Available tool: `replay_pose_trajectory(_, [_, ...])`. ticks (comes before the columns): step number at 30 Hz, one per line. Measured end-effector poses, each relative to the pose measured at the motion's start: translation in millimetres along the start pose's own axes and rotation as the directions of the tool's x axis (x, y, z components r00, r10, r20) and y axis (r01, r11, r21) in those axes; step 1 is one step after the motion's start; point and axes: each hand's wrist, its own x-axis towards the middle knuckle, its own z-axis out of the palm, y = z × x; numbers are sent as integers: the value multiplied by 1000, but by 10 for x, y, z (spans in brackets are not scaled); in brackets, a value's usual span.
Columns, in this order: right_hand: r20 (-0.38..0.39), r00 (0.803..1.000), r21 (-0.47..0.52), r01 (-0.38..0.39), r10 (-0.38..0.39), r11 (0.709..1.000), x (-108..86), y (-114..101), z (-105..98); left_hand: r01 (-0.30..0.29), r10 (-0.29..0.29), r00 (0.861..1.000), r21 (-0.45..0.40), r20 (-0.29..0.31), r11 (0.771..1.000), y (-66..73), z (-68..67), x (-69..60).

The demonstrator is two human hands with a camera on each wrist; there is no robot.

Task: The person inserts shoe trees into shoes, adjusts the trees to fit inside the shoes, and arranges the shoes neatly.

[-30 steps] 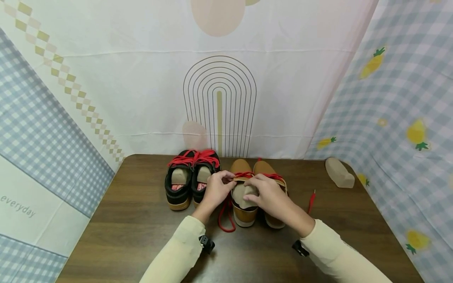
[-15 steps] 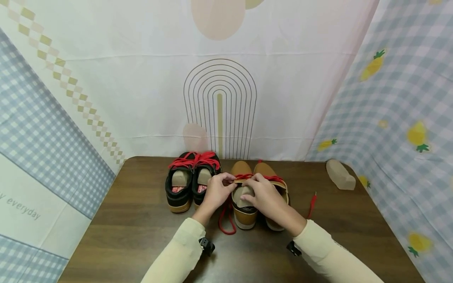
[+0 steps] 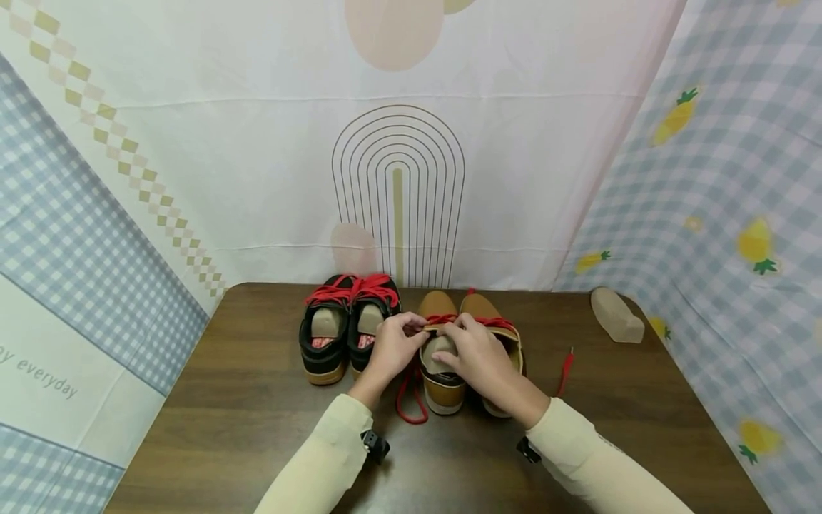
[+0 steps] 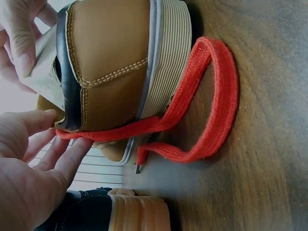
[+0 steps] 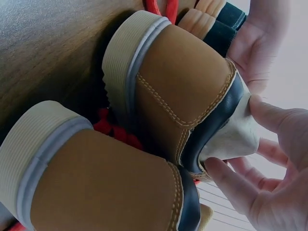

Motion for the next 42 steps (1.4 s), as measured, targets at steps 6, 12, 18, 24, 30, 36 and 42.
replay_pose_trajectory(6, [-31, 999, -36, 7, -8, 999, -10, -4, 43, -5, 5, 1000, -2, -7, 1000, -3, 8, 8])
replay_pose_trajectory(12, [-70, 997, -123, 12, -20, 992, -15, -8, 100, -12, 12, 1000, 6, -7, 1000, 4, 4, -7])
replay_pose_trajectory(18, [-80, 996, -181, 11, -26, 983, 4, 1, 82, -14, 14, 1000, 4, 2, 1000, -2, 8, -5])
replay_pose_trajectory(24, [-48, 994, -70, 92, -96, 993, 109, 93, -33, -17, 17, 1000, -6, -5, 1000, 3, 1, 7])
replay_pose_trajectory(30, [97, 986, 113, 124, -136, 986, 263, 229, -137, -18, 18, 1000, -13, -3, 1000, -14, 0, 17])
replay_pose_trajectory(36, [203, 967, 170, 120, -154, 978, 361, 261, -174, -24, 24, 1000, -10, 1, 1000, -18, 10, 20])
replay_pose_trajectory(42, [267, 956, 186, 73, -122, 980, 452, 273, -178, -20, 20, 1000, -14, 1, 1000, -20, 9, 24])
